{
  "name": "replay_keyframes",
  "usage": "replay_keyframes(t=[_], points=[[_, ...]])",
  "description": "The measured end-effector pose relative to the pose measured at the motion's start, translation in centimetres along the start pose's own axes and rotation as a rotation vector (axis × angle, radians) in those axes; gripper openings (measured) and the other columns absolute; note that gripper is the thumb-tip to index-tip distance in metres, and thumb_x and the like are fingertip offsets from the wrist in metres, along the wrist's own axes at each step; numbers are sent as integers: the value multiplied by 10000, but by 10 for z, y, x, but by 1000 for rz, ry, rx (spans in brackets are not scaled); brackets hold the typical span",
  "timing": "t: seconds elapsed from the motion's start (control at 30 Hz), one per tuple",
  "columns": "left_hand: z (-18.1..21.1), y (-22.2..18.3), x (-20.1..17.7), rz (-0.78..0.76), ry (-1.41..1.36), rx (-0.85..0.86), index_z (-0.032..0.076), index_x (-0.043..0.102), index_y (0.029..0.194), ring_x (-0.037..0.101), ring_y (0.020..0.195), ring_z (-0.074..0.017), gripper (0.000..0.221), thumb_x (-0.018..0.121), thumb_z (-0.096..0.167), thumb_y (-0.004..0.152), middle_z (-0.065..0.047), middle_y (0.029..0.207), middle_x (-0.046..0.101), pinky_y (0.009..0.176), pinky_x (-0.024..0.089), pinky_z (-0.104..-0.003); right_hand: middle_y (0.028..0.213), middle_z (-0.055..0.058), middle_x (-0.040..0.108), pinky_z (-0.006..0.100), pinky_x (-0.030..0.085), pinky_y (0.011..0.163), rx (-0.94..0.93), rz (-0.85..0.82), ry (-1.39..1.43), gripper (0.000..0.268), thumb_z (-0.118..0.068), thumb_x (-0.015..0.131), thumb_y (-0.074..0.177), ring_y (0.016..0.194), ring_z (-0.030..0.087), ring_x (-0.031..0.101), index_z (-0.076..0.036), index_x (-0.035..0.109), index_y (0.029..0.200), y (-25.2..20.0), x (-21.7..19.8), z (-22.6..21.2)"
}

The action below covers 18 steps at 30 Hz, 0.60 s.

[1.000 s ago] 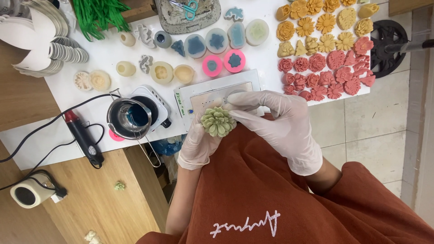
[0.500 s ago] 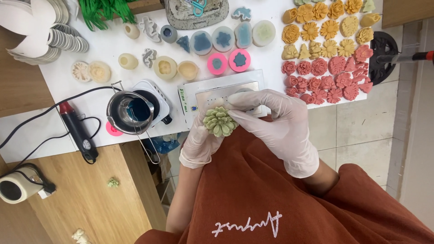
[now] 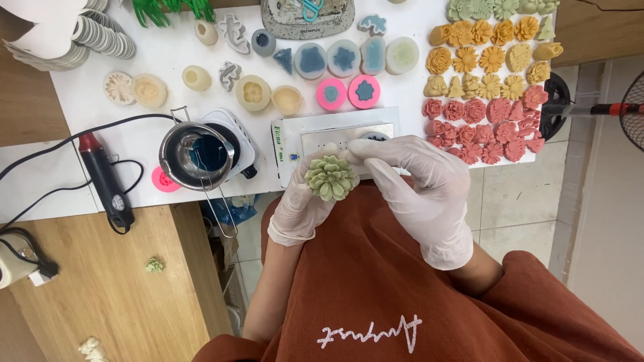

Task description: Preparing, molding, and finishing decorative wax shapes such as succulents and flowers.

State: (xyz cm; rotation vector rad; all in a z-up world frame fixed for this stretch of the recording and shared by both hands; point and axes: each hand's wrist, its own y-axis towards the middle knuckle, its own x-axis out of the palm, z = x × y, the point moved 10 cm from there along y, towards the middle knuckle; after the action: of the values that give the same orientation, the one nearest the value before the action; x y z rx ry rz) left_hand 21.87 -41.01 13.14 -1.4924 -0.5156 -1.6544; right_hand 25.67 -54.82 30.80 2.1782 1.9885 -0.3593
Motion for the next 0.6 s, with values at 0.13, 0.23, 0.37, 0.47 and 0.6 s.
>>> replay_keyframes(t=[0.13, 0.23, 0.37, 0.47, 0.6], points=[[1, -1, -2, -4, -37, 15, 14, 509, 1497, 634, 1267, -275, 773, 892, 302, 891, -134, 1375, 632, 1157, 498, -486, 1043, 95, 773, 269, 595, 840, -117, 12, -136, 198, 48, 700, 953, 942, 161, 759, -13, 753, 1134, -2, 1, -16], [2, -1, -1, -2, -62, 13, 19, 513, 1485, 639, 1254, -282, 764, 895, 305, 889, -127, 1361, 637, 1149, 500, -482, 1020, 87, 771, 274, 587, 827, -155, 19, -198, 228, 61, 710, 925, 929, 176, 756, -32, 761, 1126, -3, 2, -20], [3, -1, -1, 3, -65, 12, 27, 508, 1483, 634, 1264, -271, 785, 908, 305, 866, -117, 1366, 632, 1160, 495, -489, 1009, 73, 771, 279, 587, 823, -195, 30, -232, 249, 74, 719, 913, 924, 179, 753, -48, 764, 1124, -4, 3, -23], [4, -2, -1, -1, -59, 11, 17, 504, 1490, 629, 1278, -271, 816, 919, 318, 856, -131, 1375, 632, 1175, 491, -483, 1009, 69, 771, 285, 585, 827, -217, 34, -255, 245, 73, 731, 911, 932, 179, 749, -51, 766, 1119, -4, 4, -26], [5, -3, 0, 10, -43, 7, 11, 494, 1491, 620, 1294, -276, 839, 925, 333, 847, -147, 1392, 625, 1187, 484, -464, 1001, 62, 771, 287, 582, 825, -227, 25, -266, 250, 76, 729, 909, 932, 177, 743, -54, 770, 1119, -5, 5, -26]])
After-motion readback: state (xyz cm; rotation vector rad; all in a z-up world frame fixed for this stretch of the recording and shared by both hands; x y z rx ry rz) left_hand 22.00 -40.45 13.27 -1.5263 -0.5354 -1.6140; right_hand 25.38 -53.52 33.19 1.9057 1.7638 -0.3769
